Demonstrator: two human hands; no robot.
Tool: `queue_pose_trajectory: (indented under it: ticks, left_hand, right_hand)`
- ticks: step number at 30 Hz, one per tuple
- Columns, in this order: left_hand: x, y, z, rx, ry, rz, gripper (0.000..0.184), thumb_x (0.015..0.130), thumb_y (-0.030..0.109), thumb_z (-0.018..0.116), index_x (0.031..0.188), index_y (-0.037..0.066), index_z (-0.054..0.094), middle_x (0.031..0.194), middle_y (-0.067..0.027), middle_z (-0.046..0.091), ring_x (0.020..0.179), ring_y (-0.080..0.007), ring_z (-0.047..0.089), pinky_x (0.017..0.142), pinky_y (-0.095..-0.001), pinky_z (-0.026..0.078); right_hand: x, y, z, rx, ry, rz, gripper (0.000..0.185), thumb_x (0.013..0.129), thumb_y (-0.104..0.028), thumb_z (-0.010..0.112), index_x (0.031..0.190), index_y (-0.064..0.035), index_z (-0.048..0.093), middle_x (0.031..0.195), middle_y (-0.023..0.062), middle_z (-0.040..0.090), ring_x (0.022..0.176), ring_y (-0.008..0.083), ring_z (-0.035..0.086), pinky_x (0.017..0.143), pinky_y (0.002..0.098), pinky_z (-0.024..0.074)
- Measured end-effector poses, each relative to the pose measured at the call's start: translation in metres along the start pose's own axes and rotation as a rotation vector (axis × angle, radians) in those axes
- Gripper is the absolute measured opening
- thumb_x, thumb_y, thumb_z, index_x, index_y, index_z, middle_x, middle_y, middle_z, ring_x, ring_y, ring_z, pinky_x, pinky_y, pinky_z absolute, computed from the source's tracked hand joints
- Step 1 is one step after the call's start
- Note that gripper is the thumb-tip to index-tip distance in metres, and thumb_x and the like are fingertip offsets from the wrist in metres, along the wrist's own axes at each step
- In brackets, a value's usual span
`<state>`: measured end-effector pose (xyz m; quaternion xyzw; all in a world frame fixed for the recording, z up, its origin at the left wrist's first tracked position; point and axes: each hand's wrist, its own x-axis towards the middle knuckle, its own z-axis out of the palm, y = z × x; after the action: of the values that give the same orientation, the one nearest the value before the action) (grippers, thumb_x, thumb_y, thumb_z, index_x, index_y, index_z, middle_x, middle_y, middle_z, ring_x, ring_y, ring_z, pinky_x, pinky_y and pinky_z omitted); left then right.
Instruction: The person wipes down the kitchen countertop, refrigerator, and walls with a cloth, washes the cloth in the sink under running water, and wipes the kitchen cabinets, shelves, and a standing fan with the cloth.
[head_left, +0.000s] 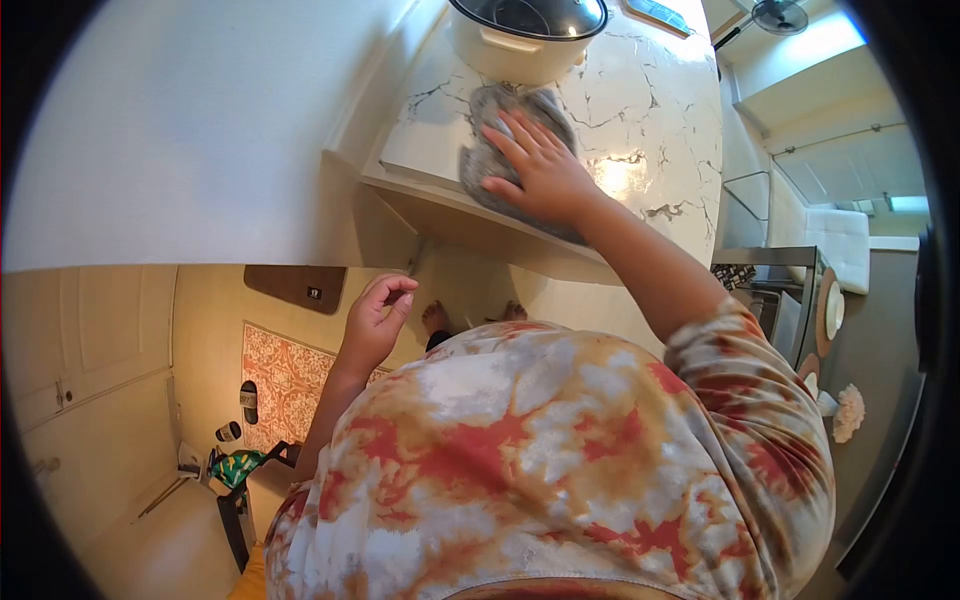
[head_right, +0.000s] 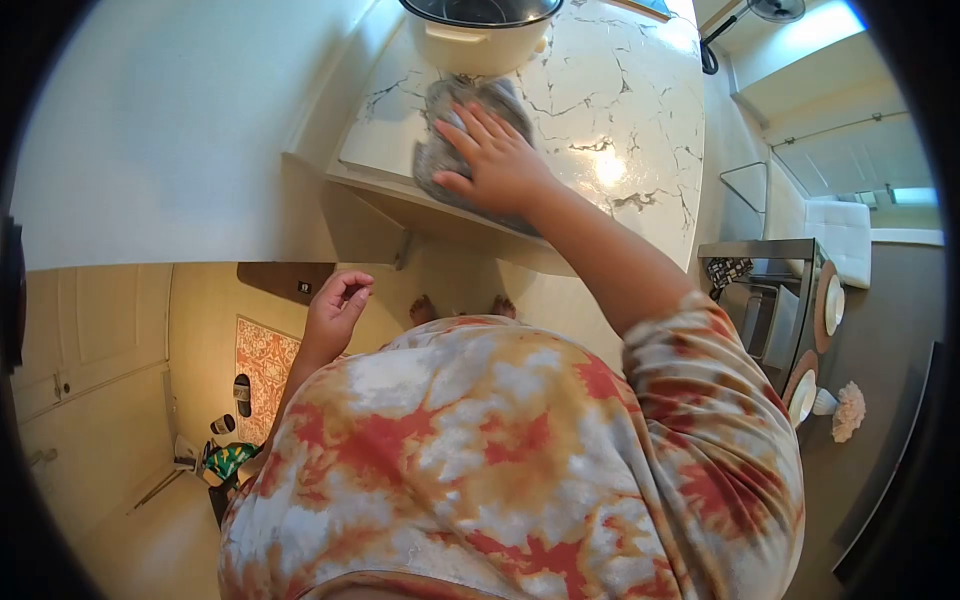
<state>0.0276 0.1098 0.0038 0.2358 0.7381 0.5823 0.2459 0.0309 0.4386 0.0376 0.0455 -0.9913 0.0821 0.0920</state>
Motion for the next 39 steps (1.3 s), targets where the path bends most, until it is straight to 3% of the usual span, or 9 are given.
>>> queue_pose_trajectory:
  ticks: [4, 7, 10, 16, 20, 21, 23, 27, 39]
  left_hand:
    - [0.004, -0.013, -0.026, -0.012, -0.011, 0.017, 0.014, 0.09, 0.007, 0.058, 0.103, 0.001, 0.06, 0.102, -0.006, 0.059, 0.09, -0.0134, 0.057, 0.081, -0.0263, 0.047]
    - [-0.001, -0.017, -0.041, -0.07, -0.048, -0.012, 0.016, 0.09, 0.007, 0.057, 0.105, 0.001, 0.059, 0.102, -0.0059, 0.059, 0.09, -0.0135, 0.057, 0.082, -0.0265, 0.047]
    - [-0.009, -0.021, -0.056, 0.01, -0.066, 0.023, 0.017, 0.091, 0.007, 0.057, 0.106, 0.001, 0.059, 0.102, -0.0057, 0.058, 0.09, -0.0133, 0.057, 0.082, -0.0261, 0.047]
    - [-0.019, -0.032, -0.075, 0.006, -0.061, 0.014, 0.017, 0.089, 0.005, 0.058, 0.106, 0.002, 0.058, 0.104, -0.0064, 0.057, 0.09, -0.0135, 0.057, 0.082, -0.0258, 0.046]
    - [-0.015, -0.028, -0.074, 0.08, -0.102, 0.099, 0.017, 0.089, 0.002, 0.057, 0.106, 0.002, 0.057, 0.106, -0.0072, 0.055, 0.09, -0.013, 0.056, 0.081, -0.0248, 0.046]
    - [-0.013, -0.029, -0.071, 0.069, -0.137, 0.112, 0.017, 0.089, 0.002, 0.057, 0.106, 0.002, 0.057, 0.106, -0.0072, 0.055, 0.09, -0.013, 0.056, 0.081, -0.0248, 0.046]
    - [-0.011, -0.029, -0.063, 0.0, -0.067, 0.133, 0.02, 0.09, 0.0, 0.054, 0.109, 0.002, 0.055, 0.112, -0.0066, 0.053, 0.089, -0.0118, 0.054, 0.081, -0.0237, 0.045]
    - [-0.006, -0.012, -0.042, -0.007, -0.082, 0.135, 0.02, 0.091, -0.001, 0.053, 0.11, 0.002, 0.055, 0.114, -0.0062, 0.051, 0.09, -0.0107, 0.053, 0.083, -0.0237, 0.044]
    - [0.015, 0.037, 0.075, -0.021, -0.064, 0.221, 0.016, 0.092, 0.001, 0.053, 0.108, 0.001, 0.056, 0.11, -0.0049, 0.053, 0.09, -0.0107, 0.054, 0.083, -0.0238, 0.045]
  right_hand:
    - [0.094, -0.01, 0.039, -0.028, 0.091, 0.006, 0.074, 0.087, -0.061, 0.045, 0.143, -0.0135, 0.034, 0.148, 0.0176, 0.031, 0.138, 0.0336, 0.027, 0.114, 0.0424, 0.0197]
    - [0.118, -0.033, 0.052, -0.025, 0.13, 0.126, 0.063, 0.091, -0.051, 0.045, 0.141, -0.0122, 0.038, 0.146, 0.0182, 0.035, 0.136, 0.0338, 0.031, 0.113, 0.0421, 0.0233]
    - [0.112, -0.061, 0.061, 0.065, 0.167, -0.049, 0.039, 0.094, -0.027, 0.048, 0.13, -0.0113, 0.05, 0.136, 0.0179, 0.048, 0.129, 0.0341, 0.042, 0.108, 0.0424, 0.0318]
    - [0.071, -0.118, 0.059, -0.27, 0.016, -0.297, 0.046, 0.092, -0.021, 0.043, 0.135, -0.0044, 0.044, 0.147, 0.0153, 0.035, 0.138, 0.0294, 0.03, 0.111, 0.0412, 0.0292]
    - [0.06, -0.109, 0.135, 0.499, -0.07, -0.221, 0.048, 0.088, -0.013, 0.042, 0.134, -0.0038, 0.046, 0.155, 0.0134, 0.018, 0.143, 0.0223, 0.02, 0.114, 0.032, 0.0229]
    - [0.056, -0.107, 0.132, 0.482, -0.064, -0.186, 0.048, 0.088, -0.013, 0.042, 0.134, -0.0038, 0.046, 0.155, 0.0134, 0.018, 0.143, 0.0223, 0.02, 0.114, 0.032, 0.0229]
    - [0.045, -0.1, 0.121, -0.227, 0.076, -0.449, 0.048, 0.085, -0.019, 0.044, 0.132, -0.0082, 0.052, 0.156, 0.0111, 0.017, 0.142, 0.0246, 0.023, 0.106, 0.0328, 0.0368]
    - [-0.021, -0.066, 0.112, -0.284, 0.252, -0.402, 0.047, 0.078, -0.024, 0.051, 0.122, -0.0116, 0.061, 0.136, 0.0052, 0.047, 0.117, 0.0206, 0.048, 0.092, 0.032, 0.0447]
    - [-0.278, 0.075, 0.018, -0.417, 0.296, -0.175, 0.056, 0.076, -0.017, 0.052, 0.131, -0.031, 0.055, 0.116, -0.0074, 0.052, 0.099, 0.0153, 0.047, 0.087, 0.0308, 0.0403]
